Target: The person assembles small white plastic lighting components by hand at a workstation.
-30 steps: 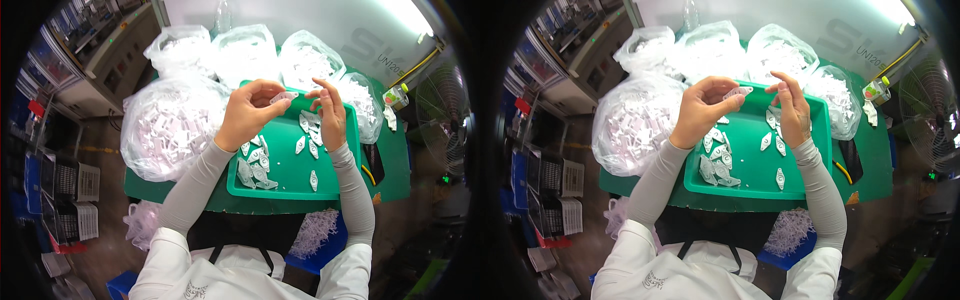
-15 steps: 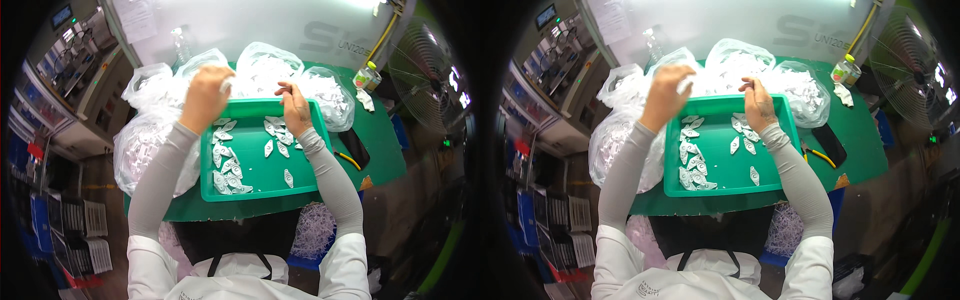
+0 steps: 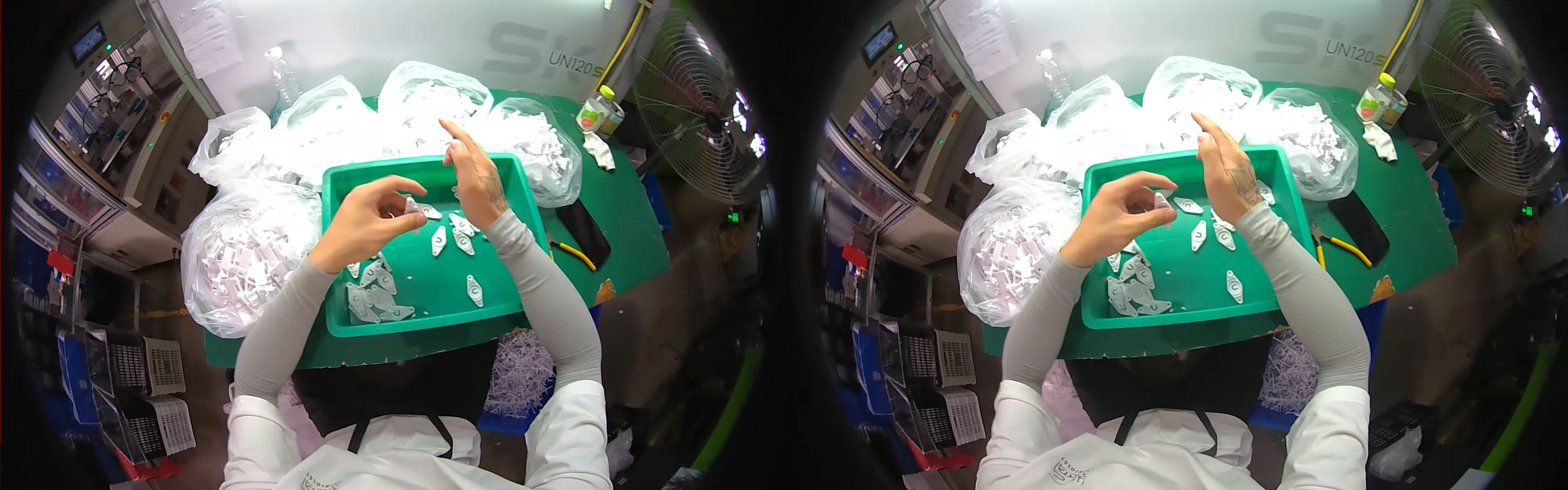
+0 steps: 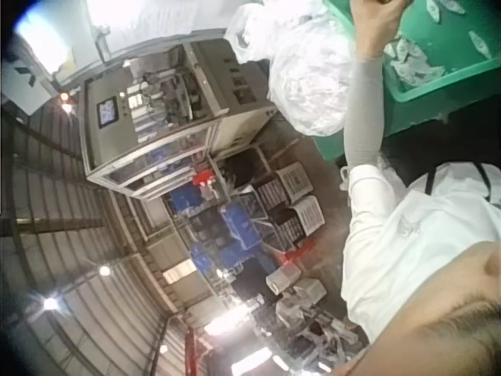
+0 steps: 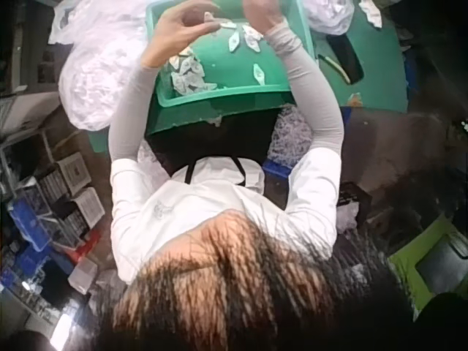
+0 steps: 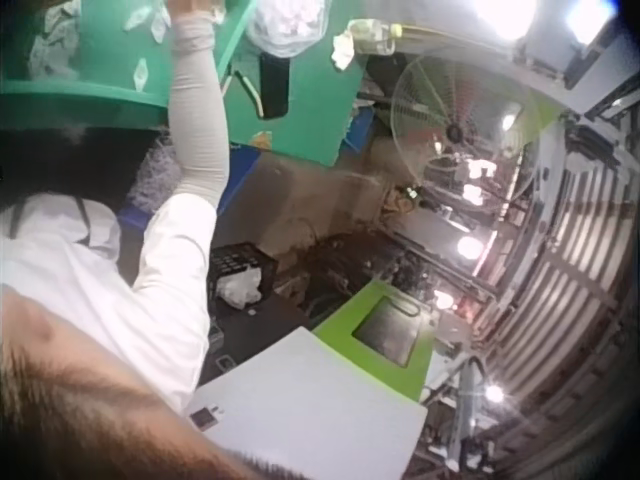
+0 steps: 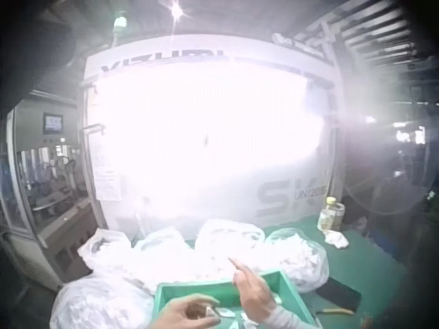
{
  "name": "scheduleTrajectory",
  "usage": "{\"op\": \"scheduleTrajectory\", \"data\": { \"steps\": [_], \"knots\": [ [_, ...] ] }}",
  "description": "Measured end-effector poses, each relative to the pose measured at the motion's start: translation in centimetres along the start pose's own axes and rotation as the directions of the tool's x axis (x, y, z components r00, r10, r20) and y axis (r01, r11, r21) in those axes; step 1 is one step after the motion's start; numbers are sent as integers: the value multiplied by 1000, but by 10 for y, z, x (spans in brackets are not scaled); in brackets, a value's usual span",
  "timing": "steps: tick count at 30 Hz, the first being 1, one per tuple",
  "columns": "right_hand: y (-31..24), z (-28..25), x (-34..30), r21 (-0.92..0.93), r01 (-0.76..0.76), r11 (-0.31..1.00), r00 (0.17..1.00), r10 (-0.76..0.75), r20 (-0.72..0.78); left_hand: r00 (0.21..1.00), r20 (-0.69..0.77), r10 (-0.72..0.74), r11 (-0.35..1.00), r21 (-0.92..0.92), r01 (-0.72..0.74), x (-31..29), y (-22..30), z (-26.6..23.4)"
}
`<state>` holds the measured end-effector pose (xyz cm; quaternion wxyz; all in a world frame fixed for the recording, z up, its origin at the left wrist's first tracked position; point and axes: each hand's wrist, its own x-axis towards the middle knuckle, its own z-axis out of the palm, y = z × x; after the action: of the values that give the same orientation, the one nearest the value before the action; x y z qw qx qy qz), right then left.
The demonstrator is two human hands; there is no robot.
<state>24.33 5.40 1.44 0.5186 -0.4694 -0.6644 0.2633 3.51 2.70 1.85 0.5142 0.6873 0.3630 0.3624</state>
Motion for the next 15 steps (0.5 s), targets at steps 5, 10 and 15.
{"op": "scheduleTrajectory", "data": {
  "steps": [5,10,15],
  "knots": [
    [-12,5,-10,55,108,993,991,-112,69,989,-140,-48,933,-361,-6,-12,0,-10],
    [-16,12,-16,115,79,990,990,-92,109,991,-103,-87,920,-391,40,-16,8,-14],
    [-27,13,-22,153,96,984,982,-119,147,982,-180,-51,873,-486,-43,-20,-1,-18]
  ]
}}
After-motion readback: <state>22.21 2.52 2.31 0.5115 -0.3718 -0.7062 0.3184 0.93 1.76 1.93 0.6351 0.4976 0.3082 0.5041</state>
